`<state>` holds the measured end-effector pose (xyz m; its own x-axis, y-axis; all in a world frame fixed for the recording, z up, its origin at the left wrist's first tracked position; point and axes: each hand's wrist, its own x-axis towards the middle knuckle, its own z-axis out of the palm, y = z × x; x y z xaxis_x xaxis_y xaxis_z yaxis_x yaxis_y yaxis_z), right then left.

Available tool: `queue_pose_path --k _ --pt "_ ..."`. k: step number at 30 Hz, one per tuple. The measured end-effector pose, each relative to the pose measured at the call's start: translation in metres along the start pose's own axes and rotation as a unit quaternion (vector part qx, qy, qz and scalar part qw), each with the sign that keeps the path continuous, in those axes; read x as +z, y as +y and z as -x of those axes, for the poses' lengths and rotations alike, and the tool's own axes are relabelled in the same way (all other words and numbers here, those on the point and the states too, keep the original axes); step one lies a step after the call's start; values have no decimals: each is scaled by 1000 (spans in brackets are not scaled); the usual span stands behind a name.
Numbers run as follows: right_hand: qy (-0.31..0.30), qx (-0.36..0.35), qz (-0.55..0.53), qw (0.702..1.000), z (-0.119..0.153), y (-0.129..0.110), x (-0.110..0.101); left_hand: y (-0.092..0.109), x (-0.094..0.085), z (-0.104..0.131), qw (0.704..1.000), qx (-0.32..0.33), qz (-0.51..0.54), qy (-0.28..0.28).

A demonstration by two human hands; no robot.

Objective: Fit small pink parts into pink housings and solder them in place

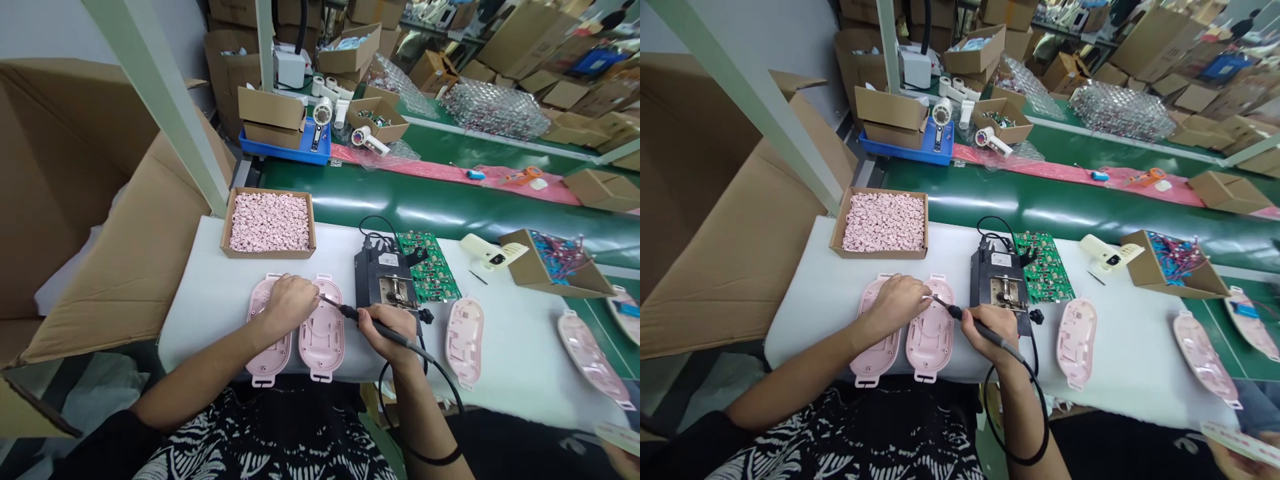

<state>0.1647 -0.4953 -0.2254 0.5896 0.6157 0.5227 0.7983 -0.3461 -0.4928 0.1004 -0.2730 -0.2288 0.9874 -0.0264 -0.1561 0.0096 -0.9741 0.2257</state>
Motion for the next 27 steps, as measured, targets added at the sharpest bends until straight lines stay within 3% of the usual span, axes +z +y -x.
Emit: queue_pose_path --k 8,27 --pt "-16 7 1 1000 2 3 1 -4 4 -1 1000 -3 15 1" --pt "-16 4 1 1000 -1 -2 0 -4 -4 -2 1000 7 25 -11"
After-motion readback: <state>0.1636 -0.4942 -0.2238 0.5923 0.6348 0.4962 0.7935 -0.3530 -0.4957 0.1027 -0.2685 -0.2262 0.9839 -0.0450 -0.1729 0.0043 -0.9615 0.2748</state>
